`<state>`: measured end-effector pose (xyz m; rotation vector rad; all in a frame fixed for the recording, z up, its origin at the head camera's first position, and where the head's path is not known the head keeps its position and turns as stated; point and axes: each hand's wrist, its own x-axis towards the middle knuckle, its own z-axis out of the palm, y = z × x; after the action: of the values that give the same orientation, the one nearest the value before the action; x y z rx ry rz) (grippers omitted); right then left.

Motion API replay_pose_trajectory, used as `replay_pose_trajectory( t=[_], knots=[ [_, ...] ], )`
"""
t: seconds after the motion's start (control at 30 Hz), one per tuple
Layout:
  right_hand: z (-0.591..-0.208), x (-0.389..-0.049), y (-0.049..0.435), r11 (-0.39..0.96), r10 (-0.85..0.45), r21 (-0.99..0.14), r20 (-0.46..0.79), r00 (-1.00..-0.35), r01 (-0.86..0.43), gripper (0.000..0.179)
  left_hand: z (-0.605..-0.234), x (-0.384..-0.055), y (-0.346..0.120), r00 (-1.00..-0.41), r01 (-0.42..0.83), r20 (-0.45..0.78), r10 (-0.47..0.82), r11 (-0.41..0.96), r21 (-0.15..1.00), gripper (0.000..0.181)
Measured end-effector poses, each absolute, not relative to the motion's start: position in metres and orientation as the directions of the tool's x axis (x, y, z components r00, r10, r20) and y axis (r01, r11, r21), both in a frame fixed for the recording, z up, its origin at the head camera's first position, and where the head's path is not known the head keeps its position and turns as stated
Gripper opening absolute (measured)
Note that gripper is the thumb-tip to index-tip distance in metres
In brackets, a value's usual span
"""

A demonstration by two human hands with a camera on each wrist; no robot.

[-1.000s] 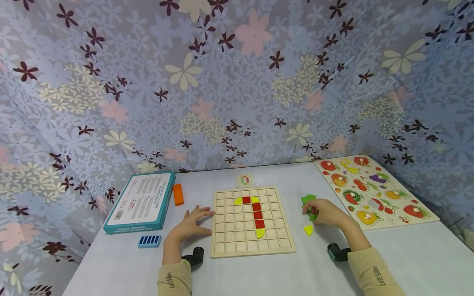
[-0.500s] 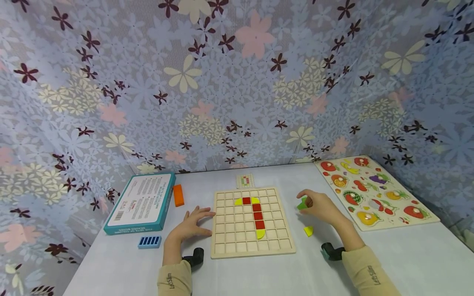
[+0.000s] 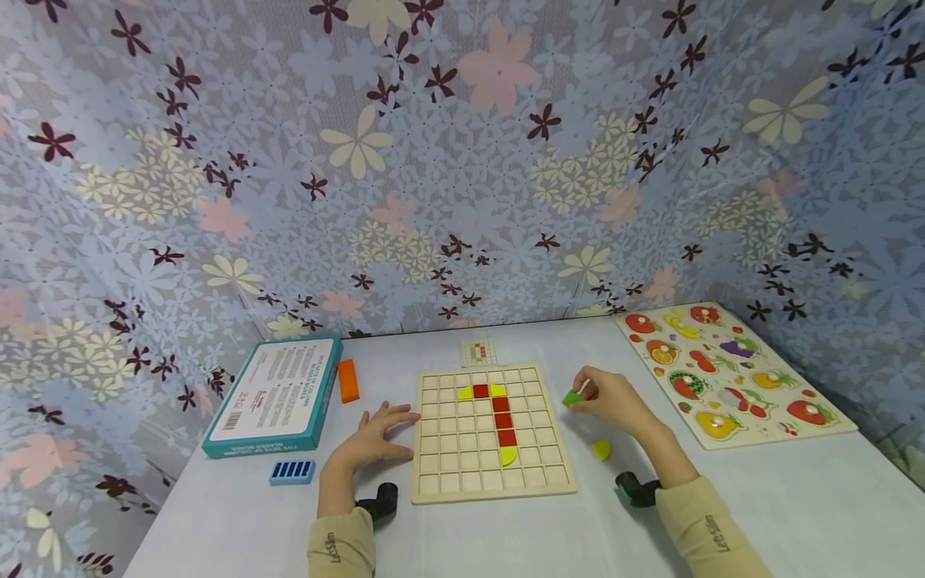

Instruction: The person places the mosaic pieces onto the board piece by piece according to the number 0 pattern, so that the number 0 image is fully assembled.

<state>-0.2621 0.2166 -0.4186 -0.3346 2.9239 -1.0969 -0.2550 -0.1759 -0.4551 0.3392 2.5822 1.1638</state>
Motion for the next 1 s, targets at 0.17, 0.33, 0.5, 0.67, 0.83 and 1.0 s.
replay_pose_trajectory(
  t=[0.17, 0.33, 0.5, 0.67, 0.83, 1.0],
  knots=[
    [-0.421, -0.262, 0.211, 0.725, -0.2, -0.667, 0.036, -0.979, -0.173, 0.018, -0.456, -0.255, -0.176, -0.931, 0.09, -0.166, 0.323, 0.648, 0.756, 0.059],
    [-0.422, -0.261, 0.203, 0.704, -0.213, -0.691, 0.018, -0.977, -0.166, 0.017, -0.458, -0.256, -0.175, -0.933, 0.092, -0.164, 0.32, 0.654, 0.751, 0.059],
    [-0.422, -0.261, 0.196, 0.704, -0.221, -0.691, 0.008, -0.975, -0.165, 0.017, -0.457, -0.256, -0.175, -0.933, 0.095, -0.164, 0.319, 0.661, 0.745, 0.059],
    [-0.422, -0.261, 0.189, 0.705, -0.243, -0.683, 0.017, -0.97, -0.189, 0.017, -0.456, -0.255, -0.176, -0.932, 0.093, -0.164, 0.324, 0.651, 0.753, 0.059],
    [-0.423, -0.261, 0.18, 0.721, -0.255, -0.666, 0.002, -0.967, -0.192, 0.017, -0.457, -0.256, -0.176, -0.931, 0.097, -0.16, 0.327, 0.647, 0.756, 0.06],
    [-0.422, -0.261, 0.17, 0.71, -0.286, -0.67, 0.007, -0.958, -0.216, 0.015, -0.457, -0.256, -0.176, -0.935, 0.097, -0.156, 0.319, 0.651, 0.753, 0.059]
  ],
)
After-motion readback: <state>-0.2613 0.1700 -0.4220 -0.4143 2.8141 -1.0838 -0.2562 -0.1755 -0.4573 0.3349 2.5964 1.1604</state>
